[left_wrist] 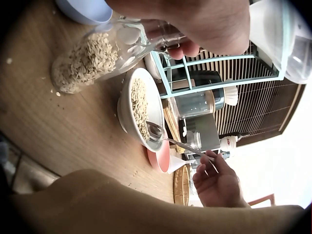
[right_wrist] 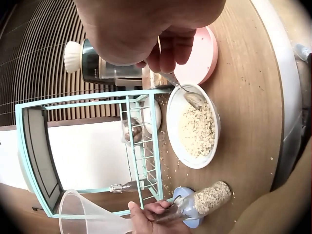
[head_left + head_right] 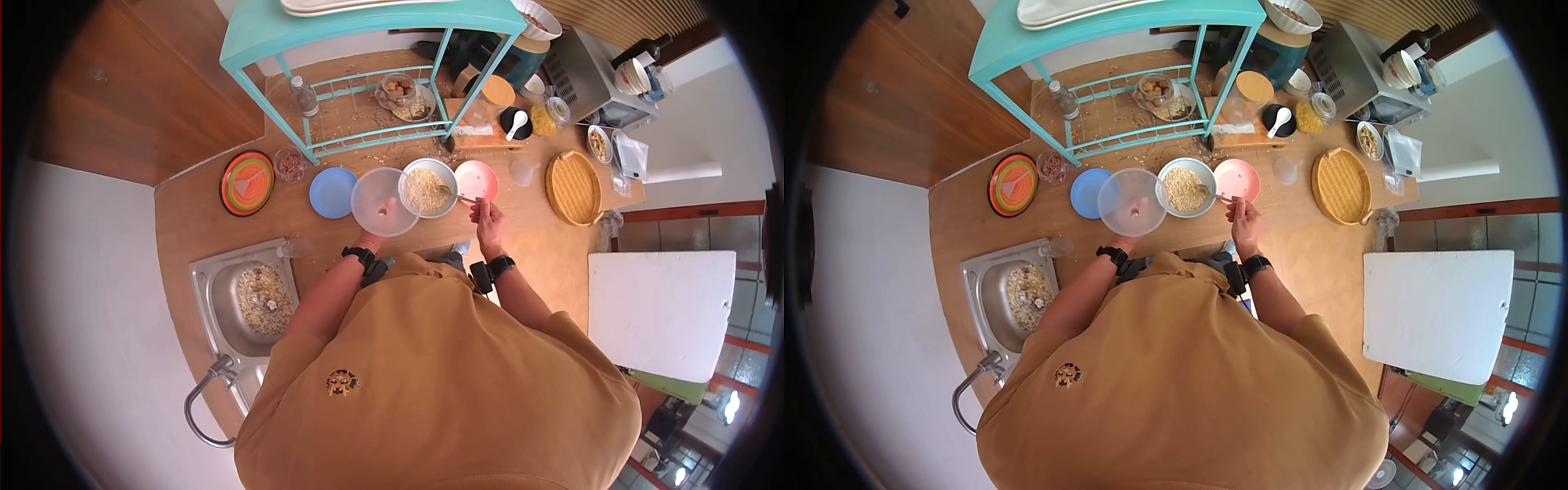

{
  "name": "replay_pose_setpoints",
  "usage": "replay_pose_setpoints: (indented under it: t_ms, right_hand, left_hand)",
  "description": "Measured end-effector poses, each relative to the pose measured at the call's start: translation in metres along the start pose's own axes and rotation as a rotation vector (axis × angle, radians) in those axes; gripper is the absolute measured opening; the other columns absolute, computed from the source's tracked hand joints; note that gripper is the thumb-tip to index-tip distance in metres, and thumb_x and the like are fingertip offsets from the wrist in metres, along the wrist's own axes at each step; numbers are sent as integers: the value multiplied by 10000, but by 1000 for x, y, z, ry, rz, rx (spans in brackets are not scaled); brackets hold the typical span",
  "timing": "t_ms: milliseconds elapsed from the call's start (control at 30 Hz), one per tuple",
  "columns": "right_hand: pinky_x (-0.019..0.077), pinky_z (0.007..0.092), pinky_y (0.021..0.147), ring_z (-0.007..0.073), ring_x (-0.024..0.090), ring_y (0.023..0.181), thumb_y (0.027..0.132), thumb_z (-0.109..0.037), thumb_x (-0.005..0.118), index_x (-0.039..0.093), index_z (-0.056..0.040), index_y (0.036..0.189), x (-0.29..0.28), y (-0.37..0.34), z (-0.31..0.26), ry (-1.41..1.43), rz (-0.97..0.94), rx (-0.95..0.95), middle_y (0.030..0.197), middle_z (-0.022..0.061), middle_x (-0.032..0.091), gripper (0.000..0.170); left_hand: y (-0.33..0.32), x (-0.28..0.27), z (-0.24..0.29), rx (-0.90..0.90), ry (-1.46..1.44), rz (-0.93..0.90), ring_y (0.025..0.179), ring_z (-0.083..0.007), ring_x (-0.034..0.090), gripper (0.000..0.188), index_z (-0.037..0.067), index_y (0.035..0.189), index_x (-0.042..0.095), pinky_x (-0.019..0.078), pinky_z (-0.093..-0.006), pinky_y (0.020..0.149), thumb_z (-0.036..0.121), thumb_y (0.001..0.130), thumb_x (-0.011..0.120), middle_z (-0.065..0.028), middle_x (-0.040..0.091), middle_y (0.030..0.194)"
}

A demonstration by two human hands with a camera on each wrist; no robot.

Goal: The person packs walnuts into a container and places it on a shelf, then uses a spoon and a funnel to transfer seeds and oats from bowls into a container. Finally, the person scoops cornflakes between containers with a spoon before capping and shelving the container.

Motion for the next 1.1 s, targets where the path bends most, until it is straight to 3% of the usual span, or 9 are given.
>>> replay_pose_setpoints:
  t_ms: [100,167,267,633,867,1100]
  right_hand:
    - [478,234,573,97,561,613,975,-325,470,633,4,978,7,-4,10,95,-1,107,756,35,630,367]
    - [486,239,586,111,574,634,971,-330,476,607,-6,1010,11,-3,20,315,24,299,775,44,634,352]
    - [493,247,604,121,578,646,967,-326,481,581,-17,1031,10,2,32,422,28,355,787,52,636,331]
    - [476,248,589,115,554,610,964,-275,462,584,-41,1000,-9,23,19,582,56,314,738,45,620,267]
    - [478,246,599,113,556,611,961,-259,467,588,-36,976,-18,28,-2,634,22,263,724,41,613,254]
    - [484,256,601,122,560,617,969,-246,455,583,-24,967,-19,28,-33,669,14,240,731,46,610,257]
  left_hand:
    - [-1,1,0,-22,-25,-11,649,-247,577,229,40,730,637,441,-370,602,201,881,576,-97,626,700]
    - [-1,1,1,-43,-46,-18,651,-246,578,224,41,734,640,441,-368,602,196,881,573,-97,628,703]
    - [0,0,-1,-31,-43,-32,652,-242,578,211,40,749,645,440,-364,600,190,879,573,-98,631,708]
    - [0,2,-3,49,2,-4,638,-256,575,240,45,723,639,436,-376,589,207,884,564,-98,627,699]
    - [0,-1,-1,43,47,-17,620,-235,568,236,44,702,628,426,-358,563,200,873,582,-86,615,672]
    - [0,1,-2,-42,-86,-4,621,-216,563,226,34,737,642,429,-342,565,206,873,587,-87,619,685]
Point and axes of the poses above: each hand's wrist, its own y-axis towards the middle knuckle, its own x-axis out of the palm, z = x × y, the point moved 3 cm from there along y, towards the middle knuckle
